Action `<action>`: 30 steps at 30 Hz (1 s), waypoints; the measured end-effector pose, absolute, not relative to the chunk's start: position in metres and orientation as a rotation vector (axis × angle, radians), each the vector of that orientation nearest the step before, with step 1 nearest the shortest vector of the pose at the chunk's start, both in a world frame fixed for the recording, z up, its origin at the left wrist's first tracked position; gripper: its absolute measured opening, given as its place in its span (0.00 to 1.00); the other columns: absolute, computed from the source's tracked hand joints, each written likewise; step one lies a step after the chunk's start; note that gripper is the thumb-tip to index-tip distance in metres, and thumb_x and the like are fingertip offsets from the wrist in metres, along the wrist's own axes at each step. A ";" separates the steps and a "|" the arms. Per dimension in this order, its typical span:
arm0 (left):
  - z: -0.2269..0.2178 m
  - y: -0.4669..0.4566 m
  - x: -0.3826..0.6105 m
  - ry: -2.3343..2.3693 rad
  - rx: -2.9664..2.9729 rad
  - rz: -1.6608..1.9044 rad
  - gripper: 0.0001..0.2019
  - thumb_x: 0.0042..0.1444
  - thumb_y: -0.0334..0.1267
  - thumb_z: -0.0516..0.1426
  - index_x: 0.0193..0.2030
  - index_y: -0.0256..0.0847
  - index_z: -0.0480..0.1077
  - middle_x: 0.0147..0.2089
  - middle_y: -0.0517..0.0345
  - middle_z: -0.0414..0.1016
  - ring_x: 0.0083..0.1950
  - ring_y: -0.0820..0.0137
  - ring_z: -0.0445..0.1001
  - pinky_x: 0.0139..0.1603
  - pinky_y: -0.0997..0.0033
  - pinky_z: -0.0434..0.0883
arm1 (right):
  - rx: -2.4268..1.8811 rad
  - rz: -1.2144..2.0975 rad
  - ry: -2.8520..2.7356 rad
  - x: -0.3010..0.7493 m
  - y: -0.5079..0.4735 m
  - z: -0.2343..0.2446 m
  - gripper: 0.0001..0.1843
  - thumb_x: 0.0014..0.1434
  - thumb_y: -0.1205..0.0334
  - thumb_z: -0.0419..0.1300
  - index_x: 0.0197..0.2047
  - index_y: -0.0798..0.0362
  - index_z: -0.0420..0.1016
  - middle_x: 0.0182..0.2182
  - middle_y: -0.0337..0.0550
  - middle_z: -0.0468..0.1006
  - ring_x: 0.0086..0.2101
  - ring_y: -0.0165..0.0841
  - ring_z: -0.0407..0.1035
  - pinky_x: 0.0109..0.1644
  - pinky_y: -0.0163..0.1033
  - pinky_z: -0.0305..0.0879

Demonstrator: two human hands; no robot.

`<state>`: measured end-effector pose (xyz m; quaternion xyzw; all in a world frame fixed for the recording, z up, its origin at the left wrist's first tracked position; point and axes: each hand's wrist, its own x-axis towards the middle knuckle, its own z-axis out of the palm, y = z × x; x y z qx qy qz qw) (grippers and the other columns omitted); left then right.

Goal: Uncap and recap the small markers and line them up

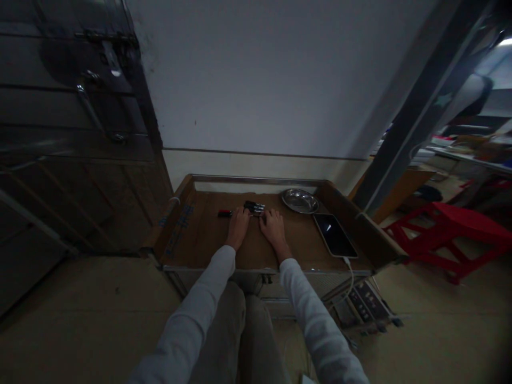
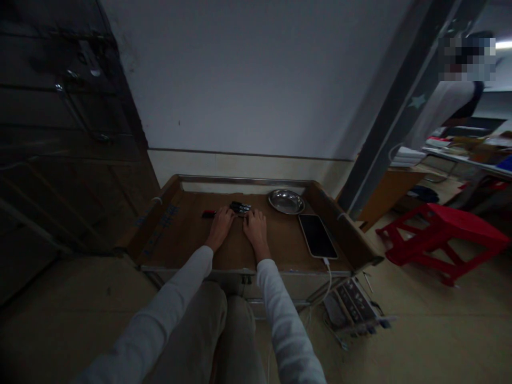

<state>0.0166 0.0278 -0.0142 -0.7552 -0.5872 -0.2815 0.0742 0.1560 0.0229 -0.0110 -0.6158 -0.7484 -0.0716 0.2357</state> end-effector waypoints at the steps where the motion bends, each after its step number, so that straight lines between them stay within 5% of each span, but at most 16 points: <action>1: -0.015 0.028 0.016 -1.755 -2.281 -0.848 0.07 0.61 0.31 0.48 0.38 0.36 0.67 0.41 0.49 0.69 0.47 0.63 0.66 0.51 0.59 0.64 | -1.672 -0.191 -2.061 0.156 0.023 -0.011 0.12 0.61 0.63 0.48 0.43 0.54 0.70 0.42 0.52 0.71 0.44 0.41 0.61 0.46 0.43 0.54; 13: -0.009 0.025 0.015 -1.640 -2.498 -0.926 0.06 0.61 0.33 0.49 0.41 0.38 0.66 0.43 0.51 0.72 0.47 0.66 0.69 0.50 0.64 0.66 | -1.299 0.070 -2.112 0.158 0.022 -0.008 0.12 0.61 0.66 0.48 0.42 0.53 0.72 0.42 0.47 0.75 0.44 0.37 0.65 0.50 0.42 0.58; 20: -0.008 0.024 0.016 -1.483 -2.520 -0.938 0.19 0.60 0.32 0.47 0.58 0.42 0.59 0.59 0.50 0.66 0.61 0.64 0.60 0.60 0.57 0.58 | -1.463 -0.018 -1.893 0.162 0.017 -0.006 0.15 0.62 0.62 0.48 0.45 0.54 0.74 0.40 0.48 0.77 0.41 0.37 0.66 0.46 0.40 0.60; 30: -0.003 0.006 0.014 -1.463 -2.526 -0.761 0.10 0.62 0.37 0.48 0.46 0.41 0.68 0.47 0.52 0.71 0.50 0.63 0.68 0.54 0.59 0.60 | -1.599 -0.073 -1.806 0.164 0.002 -0.004 0.16 0.64 0.59 0.47 0.43 0.53 0.74 0.38 0.47 0.78 0.37 0.35 0.68 0.42 0.38 0.58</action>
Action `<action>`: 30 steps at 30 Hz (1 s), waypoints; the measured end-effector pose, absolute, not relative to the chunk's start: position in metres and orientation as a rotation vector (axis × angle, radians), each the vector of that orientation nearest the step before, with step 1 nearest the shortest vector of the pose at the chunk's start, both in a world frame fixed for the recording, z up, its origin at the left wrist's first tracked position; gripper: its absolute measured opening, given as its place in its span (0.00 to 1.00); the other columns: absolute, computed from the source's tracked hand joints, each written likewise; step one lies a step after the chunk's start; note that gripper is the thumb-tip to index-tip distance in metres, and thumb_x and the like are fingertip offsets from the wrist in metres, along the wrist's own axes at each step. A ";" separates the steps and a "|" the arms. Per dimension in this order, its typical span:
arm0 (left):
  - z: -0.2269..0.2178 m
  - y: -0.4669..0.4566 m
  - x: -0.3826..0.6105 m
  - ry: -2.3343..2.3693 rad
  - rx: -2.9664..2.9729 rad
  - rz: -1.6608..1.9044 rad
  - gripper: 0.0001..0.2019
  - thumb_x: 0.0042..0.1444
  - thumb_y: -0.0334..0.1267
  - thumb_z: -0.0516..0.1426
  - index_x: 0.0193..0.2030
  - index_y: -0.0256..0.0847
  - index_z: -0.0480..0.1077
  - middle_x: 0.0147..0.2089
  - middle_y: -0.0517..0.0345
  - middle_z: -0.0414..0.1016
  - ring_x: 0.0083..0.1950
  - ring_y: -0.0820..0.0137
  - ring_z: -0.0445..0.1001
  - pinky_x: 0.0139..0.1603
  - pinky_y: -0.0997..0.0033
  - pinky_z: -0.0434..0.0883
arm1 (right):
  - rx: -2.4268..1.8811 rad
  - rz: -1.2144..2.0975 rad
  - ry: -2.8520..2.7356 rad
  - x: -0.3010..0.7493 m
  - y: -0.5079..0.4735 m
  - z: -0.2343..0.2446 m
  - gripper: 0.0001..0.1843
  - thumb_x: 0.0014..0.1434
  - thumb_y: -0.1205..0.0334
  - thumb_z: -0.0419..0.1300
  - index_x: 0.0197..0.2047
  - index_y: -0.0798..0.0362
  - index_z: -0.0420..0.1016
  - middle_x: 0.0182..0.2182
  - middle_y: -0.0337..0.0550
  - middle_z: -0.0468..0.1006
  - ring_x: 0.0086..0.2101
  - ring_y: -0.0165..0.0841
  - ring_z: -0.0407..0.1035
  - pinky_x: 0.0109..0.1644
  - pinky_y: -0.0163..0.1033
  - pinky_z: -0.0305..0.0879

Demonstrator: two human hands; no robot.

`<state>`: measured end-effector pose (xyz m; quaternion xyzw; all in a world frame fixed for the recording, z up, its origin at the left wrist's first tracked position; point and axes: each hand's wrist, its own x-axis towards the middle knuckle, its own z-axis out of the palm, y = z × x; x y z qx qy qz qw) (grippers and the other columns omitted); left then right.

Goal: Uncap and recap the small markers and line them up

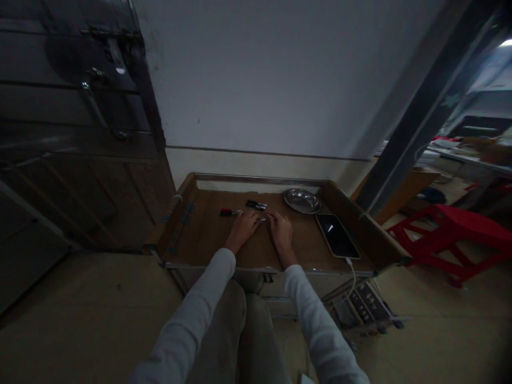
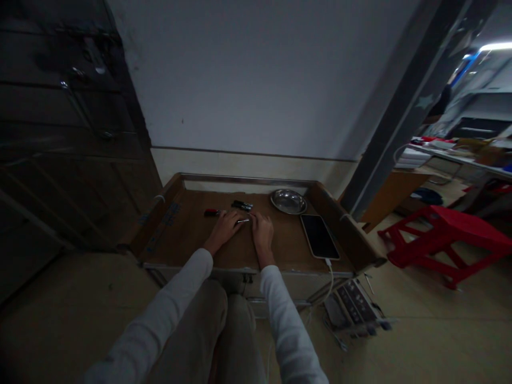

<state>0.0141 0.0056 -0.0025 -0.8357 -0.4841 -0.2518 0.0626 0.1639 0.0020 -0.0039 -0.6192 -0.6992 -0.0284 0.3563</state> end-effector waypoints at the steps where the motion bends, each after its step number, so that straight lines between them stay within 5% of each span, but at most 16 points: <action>1: -0.002 0.003 0.014 -1.487 -2.498 -0.776 0.11 0.62 0.37 0.48 0.46 0.41 0.68 0.47 0.52 0.71 0.50 0.64 0.68 0.53 0.59 0.60 | -1.608 -0.078 -1.808 0.164 0.001 -0.004 0.16 0.64 0.59 0.47 0.43 0.53 0.74 0.37 0.48 0.78 0.36 0.35 0.68 0.42 0.38 0.59; 8: 0.000 0.000 0.012 -1.580 -2.401 -0.866 0.11 0.62 0.37 0.47 0.49 0.41 0.66 0.48 0.53 0.71 0.50 0.64 0.67 0.52 0.63 0.61 | -1.409 0.064 -1.916 0.158 -0.005 0.001 0.18 0.62 0.63 0.44 0.50 0.55 0.70 0.44 0.50 0.76 0.44 0.37 0.67 0.48 0.41 0.62; 13: 0.003 -0.007 0.009 -1.712 -2.283 -1.037 0.12 0.63 0.37 0.47 0.49 0.41 0.66 0.47 0.53 0.71 0.49 0.67 0.68 0.50 0.66 0.62 | -1.086 0.223 -2.039 0.152 -0.006 0.002 0.35 0.60 0.65 0.46 0.68 0.53 0.35 0.58 0.47 0.64 0.57 0.33 0.58 0.58 0.43 0.58; 21: 0.004 -0.019 0.003 -2.148 -1.852 -0.893 0.12 0.61 0.36 0.48 0.47 0.40 0.69 0.45 0.49 0.71 0.47 0.60 0.67 0.48 0.60 0.64 | -1.314 -0.031 -2.088 0.151 0.027 -0.008 0.22 0.60 0.67 0.46 0.57 0.52 0.65 0.56 0.49 0.66 0.56 0.39 0.58 0.59 0.48 0.56; 30: -0.003 -0.014 0.005 -2.130 -1.898 -0.693 0.17 0.59 0.25 0.43 0.50 0.30 0.66 0.47 0.43 0.69 0.51 0.60 0.65 0.55 0.58 0.61 | -1.376 -0.139 -2.149 0.147 0.036 -0.007 0.18 0.59 0.65 0.50 0.51 0.47 0.72 0.58 0.46 0.62 0.55 0.42 0.55 0.57 0.49 0.55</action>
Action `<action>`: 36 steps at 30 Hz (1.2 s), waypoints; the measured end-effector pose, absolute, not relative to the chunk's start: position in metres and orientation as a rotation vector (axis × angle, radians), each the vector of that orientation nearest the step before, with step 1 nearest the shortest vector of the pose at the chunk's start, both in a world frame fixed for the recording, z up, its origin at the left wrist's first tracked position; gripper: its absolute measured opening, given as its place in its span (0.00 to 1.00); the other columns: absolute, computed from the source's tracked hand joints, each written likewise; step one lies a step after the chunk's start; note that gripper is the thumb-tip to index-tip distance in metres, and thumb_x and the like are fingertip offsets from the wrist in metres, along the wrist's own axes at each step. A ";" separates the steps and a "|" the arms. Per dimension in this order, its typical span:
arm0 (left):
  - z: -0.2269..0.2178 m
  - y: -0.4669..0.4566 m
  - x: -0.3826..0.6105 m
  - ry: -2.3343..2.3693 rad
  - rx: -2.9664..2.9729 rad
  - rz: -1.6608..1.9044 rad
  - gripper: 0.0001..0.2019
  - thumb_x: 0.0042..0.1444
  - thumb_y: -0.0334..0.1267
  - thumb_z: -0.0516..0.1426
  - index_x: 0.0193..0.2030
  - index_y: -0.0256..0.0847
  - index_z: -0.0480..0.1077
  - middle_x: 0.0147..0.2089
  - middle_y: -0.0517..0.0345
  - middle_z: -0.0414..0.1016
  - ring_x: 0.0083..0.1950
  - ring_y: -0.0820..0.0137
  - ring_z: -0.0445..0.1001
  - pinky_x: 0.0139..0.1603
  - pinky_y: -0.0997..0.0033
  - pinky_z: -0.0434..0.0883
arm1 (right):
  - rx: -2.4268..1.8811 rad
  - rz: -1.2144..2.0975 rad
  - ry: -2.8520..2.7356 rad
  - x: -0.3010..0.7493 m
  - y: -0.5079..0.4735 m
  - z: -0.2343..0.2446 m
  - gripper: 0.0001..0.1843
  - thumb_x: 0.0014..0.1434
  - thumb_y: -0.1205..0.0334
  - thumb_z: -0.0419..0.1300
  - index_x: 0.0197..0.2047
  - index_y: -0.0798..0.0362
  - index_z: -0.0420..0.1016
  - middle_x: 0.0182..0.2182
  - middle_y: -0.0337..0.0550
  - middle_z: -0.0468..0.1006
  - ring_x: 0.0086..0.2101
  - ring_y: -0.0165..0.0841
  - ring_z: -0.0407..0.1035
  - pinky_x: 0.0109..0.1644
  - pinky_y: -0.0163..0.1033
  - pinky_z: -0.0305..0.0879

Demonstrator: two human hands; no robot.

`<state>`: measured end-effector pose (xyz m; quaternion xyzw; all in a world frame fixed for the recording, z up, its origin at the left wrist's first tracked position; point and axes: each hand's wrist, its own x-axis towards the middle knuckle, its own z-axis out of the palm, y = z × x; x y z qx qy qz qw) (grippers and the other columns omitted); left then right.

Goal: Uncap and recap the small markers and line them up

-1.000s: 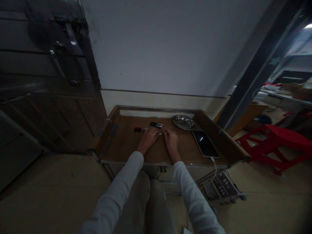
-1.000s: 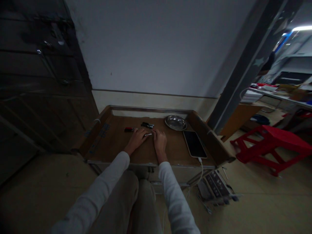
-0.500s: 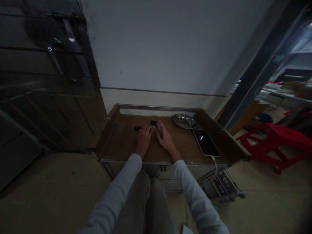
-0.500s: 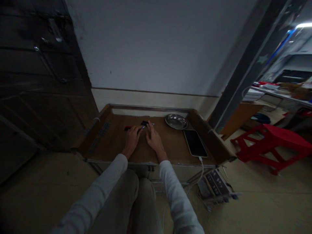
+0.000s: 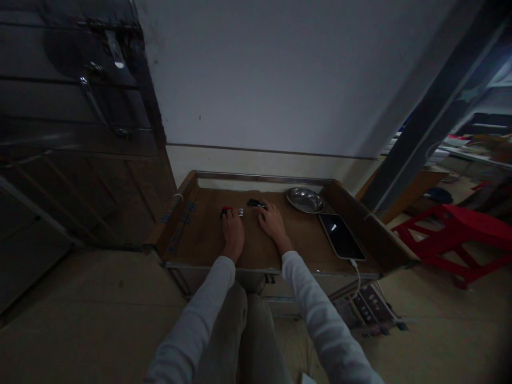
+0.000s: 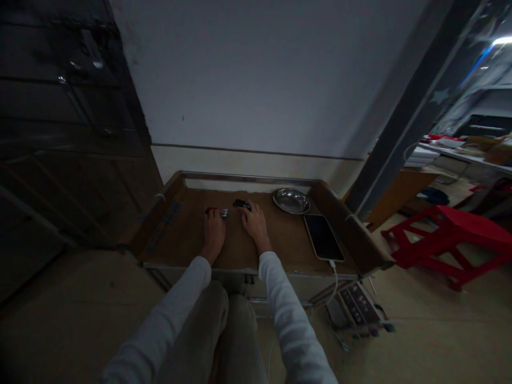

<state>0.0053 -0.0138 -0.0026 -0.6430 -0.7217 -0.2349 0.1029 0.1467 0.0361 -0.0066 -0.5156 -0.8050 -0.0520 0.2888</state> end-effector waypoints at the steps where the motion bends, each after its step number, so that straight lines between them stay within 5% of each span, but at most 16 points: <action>1: -0.002 -0.014 0.006 -2.124 -1.905 -0.711 0.16 0.59 0.25 0.44 0.50 0.30 0.66 0.47 0.43 0.69 0.50 0.60 0.65 0.55 0.58 0.61 | -1.361 -0.131 -2.148 0.148 0.035 -0.006 0.18 0.59 0.66 0.50 0.50 0.48 0.72 0.57 0.46 0.63 0.54 0.41 0.56 0.56 0.48 0.55; 8: -0.002 0.000 0.019 -1.910 -2.099 -0.737 0.12 0.60 0.31 0.47 0.46 0.34 0.68 0.46 0.45 0.69 0.48 0.60 0.65 0.51 0.60 0.63 | -1.468 -0.134 -1.972 0.158 0.031 -0.004 0.17 0.58 0.69 0.47 0.46 0.53 0.72 0.41 0.48 0.71 0.42 0.38 0.61 0.49 0.42 0.57; 20: -0.011 0.026 0.027 -1.805 -2.168 -0.688 0.12 0.61 0.30 0.45 0.43 0.36 0.69 0.44 0.47 0.70 0.49 0.60 0.64 0.48 0.61 0.63 | -1.687 -0.218 -2.053 0.156 0.034 -0.010 0.12 0.61 0.62 0.49 0.44 0.53 0.70 0.43 0.50 0.70 0.43 0.40 0.60 0.46 0.41 0.54; 36: -0.011 0.027 0.028 -1.793 -2.415 -0.827 0.12 0.61 0.26 0.45 0.45 0.37 0.66 0.48 0.49 0.69 0.50 0.68 0.68 0.50 0.68 0.66 | -1.335 0.165 -1.973 0.161 0.036 -0.015 0.12 0.59 0.70 0.48 0.39 0.54 0.72 0.39 0.48 0.76 0.42 0.37 0.66 0.48 0.42 0.60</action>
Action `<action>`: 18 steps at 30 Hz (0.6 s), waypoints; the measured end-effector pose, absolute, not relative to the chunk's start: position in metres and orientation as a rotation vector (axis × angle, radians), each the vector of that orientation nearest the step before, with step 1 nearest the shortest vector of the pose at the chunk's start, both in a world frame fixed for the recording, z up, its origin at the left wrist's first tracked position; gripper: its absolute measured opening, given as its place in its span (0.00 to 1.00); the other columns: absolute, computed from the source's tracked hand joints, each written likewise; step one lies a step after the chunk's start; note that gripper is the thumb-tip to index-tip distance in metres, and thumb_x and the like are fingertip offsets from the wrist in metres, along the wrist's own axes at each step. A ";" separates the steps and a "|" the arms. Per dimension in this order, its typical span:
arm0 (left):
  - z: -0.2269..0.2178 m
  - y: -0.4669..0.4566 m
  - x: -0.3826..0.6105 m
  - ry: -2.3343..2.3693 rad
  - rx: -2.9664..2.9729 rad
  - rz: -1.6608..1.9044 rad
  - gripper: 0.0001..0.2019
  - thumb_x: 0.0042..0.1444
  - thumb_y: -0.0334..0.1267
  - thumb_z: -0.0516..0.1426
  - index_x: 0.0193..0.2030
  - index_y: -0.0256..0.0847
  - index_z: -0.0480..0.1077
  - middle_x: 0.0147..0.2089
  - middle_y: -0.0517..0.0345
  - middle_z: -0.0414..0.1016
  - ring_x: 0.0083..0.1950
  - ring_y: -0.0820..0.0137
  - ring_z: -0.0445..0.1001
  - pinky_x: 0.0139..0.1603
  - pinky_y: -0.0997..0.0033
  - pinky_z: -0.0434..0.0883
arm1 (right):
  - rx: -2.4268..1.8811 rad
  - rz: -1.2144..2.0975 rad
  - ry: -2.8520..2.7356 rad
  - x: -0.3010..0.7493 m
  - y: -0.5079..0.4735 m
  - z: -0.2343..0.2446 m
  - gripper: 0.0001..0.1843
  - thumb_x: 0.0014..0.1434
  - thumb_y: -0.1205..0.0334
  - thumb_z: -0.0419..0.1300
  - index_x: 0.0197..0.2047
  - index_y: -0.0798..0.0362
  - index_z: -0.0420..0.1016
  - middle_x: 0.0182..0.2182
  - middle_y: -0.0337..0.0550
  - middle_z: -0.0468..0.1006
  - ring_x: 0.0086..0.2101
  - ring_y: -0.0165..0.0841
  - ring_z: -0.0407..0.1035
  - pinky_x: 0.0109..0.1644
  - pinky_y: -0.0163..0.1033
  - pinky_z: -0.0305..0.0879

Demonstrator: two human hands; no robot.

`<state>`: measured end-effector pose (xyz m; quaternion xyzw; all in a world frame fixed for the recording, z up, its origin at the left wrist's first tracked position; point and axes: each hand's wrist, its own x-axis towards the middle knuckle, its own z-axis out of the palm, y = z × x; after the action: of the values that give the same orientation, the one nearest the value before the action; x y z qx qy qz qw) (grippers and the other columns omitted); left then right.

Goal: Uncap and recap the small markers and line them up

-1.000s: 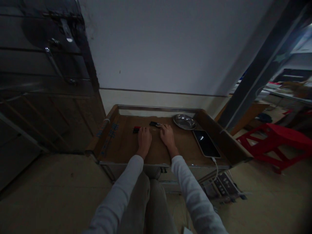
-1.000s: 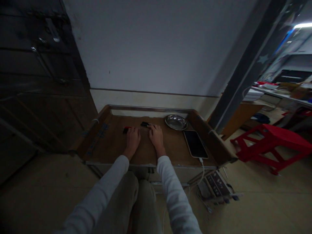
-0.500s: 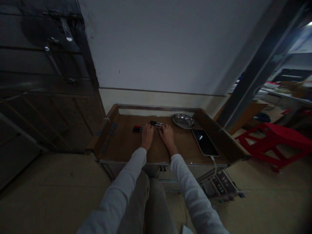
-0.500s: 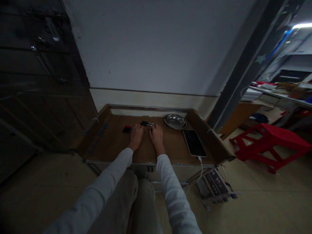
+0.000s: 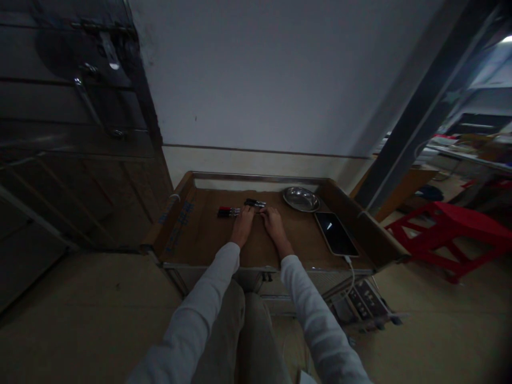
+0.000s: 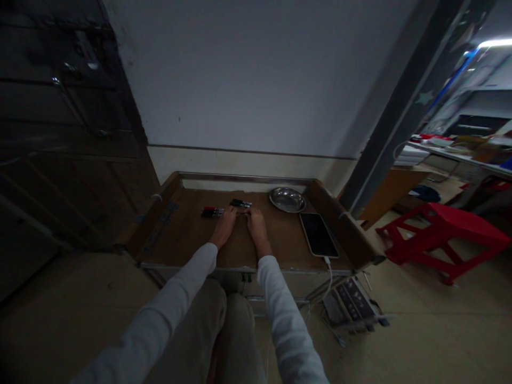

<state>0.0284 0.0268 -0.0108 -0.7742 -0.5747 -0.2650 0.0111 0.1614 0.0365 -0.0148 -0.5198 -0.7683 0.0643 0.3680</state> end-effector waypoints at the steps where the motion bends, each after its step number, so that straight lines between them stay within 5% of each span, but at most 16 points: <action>1: -0.010 0.027 0.029 -1.783 -2.436 -0.854 0.12 0.61 0.26 0.44 0.46 0.37 0.66 0.49 0.50 0.69 0.50 0.68 0.68 0.50 0.68 0.66 | -1.309 0.188 -1.965 0.161 0.036 -0.014 0.12 0.59 0.69 0.48 0.40 0.54 0.72 0.40 0.48 0.76 0.43 0.36 0.67 0.49 0.42 0.60; 11: -0.008 0.027 0.033 -1.741 -2.484 -1.026 0.15 0.60 0.25 0.44 0.52 0.37 0.61 0.49 0.47 0.71 0.51 0.68 0.70 0.53 0.66 0.66 | -1.346 0.141 -1.998 0.161 0.028 -0.011 0.12 0.60 0.68 0.50 0.41 0.53 0.74 0.40 0.47 0.75 0.43 0.35 0.66 0.49 0.39 0.61; 18: -0.012 0.032 0.034 -1.590 -2.398 -0.906 0.22 0.55 0.28 0.49 0.58 0.34 0.59 0.62 0.45 0.61 0.65 0.62 0.54 0.65 0.55 0.52 | -1.544 -0.028 -1.845 0.161 0.012 -0.008 0.13 0.62 0.65 0.49 0.41 0.56 0.74 0.38 0.51 0.75 0.39 0.37 0.66 0.44 0.39 0.61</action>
<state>0.0337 0.0320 -0.0117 -0.7933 -0.5260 -0.2999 0.0627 0.1612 0.0117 -0.0078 -0.5990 -0.7154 -0.0108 0.3596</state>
